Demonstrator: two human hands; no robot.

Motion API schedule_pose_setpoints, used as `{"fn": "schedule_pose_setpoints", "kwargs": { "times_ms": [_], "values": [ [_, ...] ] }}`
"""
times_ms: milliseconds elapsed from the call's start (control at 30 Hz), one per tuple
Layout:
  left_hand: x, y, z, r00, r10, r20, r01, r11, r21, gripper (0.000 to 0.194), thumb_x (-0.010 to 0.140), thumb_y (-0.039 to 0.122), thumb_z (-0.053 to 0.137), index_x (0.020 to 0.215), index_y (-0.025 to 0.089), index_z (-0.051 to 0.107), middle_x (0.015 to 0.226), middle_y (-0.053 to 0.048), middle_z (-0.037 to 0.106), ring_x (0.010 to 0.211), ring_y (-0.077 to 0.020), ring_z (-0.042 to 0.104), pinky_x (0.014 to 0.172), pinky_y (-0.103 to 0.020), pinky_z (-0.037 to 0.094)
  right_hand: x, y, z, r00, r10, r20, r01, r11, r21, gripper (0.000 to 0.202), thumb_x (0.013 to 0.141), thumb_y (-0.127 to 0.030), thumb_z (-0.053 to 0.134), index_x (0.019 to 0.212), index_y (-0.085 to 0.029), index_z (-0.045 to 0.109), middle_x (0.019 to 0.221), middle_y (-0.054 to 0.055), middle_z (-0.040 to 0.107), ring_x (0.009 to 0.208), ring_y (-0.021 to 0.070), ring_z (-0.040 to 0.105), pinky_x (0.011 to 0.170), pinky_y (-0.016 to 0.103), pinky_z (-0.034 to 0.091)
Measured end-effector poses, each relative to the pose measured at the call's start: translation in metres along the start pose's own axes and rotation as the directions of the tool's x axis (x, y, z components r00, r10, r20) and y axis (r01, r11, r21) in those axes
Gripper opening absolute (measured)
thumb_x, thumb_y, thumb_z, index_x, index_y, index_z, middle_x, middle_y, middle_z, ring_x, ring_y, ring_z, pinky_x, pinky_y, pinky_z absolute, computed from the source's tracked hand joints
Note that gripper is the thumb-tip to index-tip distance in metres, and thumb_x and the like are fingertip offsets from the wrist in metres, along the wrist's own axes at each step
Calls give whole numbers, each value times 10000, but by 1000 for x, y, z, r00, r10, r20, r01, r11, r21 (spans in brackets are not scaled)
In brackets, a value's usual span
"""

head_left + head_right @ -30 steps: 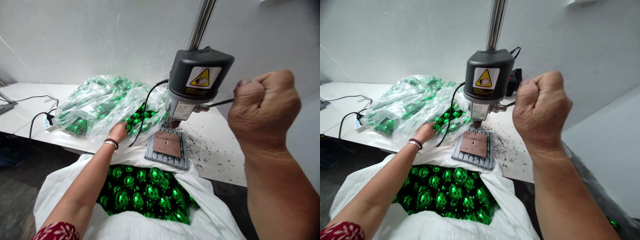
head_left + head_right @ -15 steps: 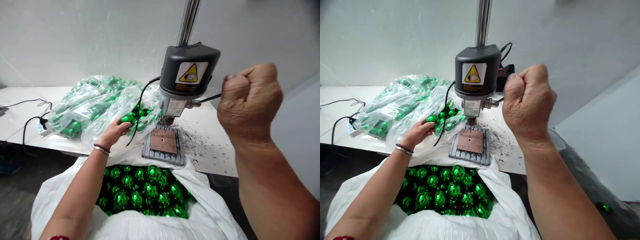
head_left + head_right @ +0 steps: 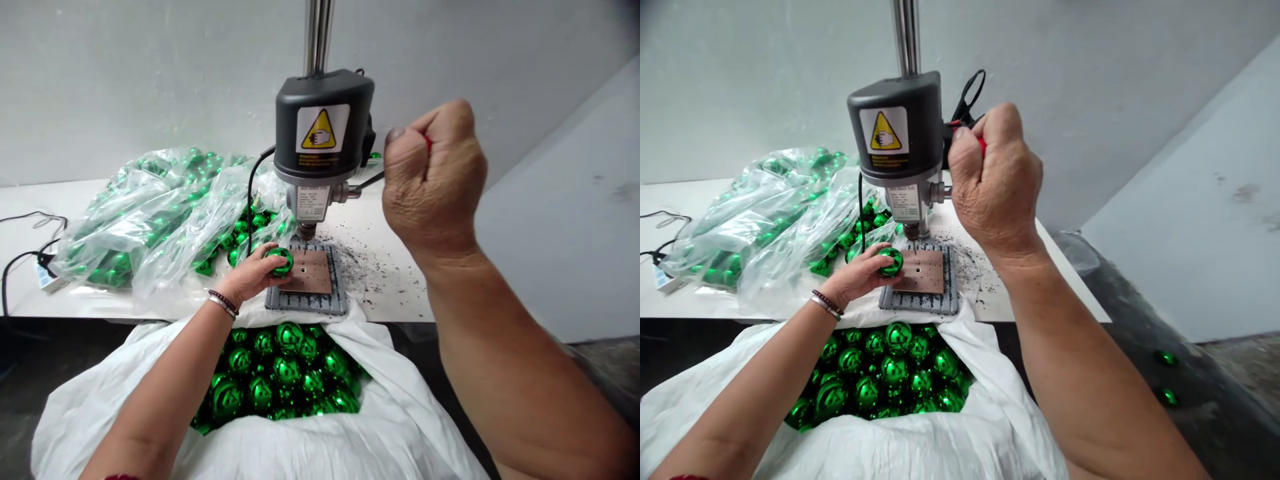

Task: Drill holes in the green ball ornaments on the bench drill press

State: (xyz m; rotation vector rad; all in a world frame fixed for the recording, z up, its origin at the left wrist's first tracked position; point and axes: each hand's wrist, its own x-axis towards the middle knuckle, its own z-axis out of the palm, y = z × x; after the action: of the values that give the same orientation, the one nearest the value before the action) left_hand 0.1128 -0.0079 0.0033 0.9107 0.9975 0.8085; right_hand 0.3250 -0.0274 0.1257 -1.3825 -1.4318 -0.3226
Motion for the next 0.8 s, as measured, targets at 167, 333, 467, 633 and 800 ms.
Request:
{"fn": "schedule_pose_setpoints", "kwargs": {
  "times_ms": [167,333,467,633,800],
  "values": [
    [16,-13,10,953,289,-92,-207,841,500,326,749,376,669,1007,177,650,922,-27,653,874,-166,590,863,-321,492,4,3,3,1000,-18,-26,20,997,80,242,909,-332,411,746,-180,316,689,-33,376,642,46,315,663,217,268],
    [25,-28,20,895,424,-139,-209,674,708,319,779,422,621,1002,197,662,840,2,669,814,-170,581,772,-275,465,5,-1,1,1000,18,19,-19,998,66,241,901,-324,411,754,-198,268,727,-16,371,672,68,330,692,229,275],
    [28,-34,26,892,429,-143,-201,660,724,345,778,406,643,1049,195,671,905,-25,704,859,-195,604,806,-294,470,4,1,2,1000,-9,22,6,996,93,224,868,-384,349,768,-206,258,744,7,368,692,95,332,697,238,280],
    [34,-38,26,888,431,-161,-159,616,772,424,790,410,649,1170,222,642,987,-36,715,929,-223,620,855,-322,470,5,3,2,999,-18,32,16,997,82,232,829,-433,260,787,-205,247,752,19,361,691,101,315,689,238,271],
    [32,-42,28,878,455,-147,-116,502,857,500,768,416,684,1238,259,614,1000,-45,708,982,-250,609,891,-362,464,4,2,1,1000,-18,23,16,997,81,227,841,-424,269,788,-204,246,745,10,339,682,93,303,694,234,275]
  ]
}}
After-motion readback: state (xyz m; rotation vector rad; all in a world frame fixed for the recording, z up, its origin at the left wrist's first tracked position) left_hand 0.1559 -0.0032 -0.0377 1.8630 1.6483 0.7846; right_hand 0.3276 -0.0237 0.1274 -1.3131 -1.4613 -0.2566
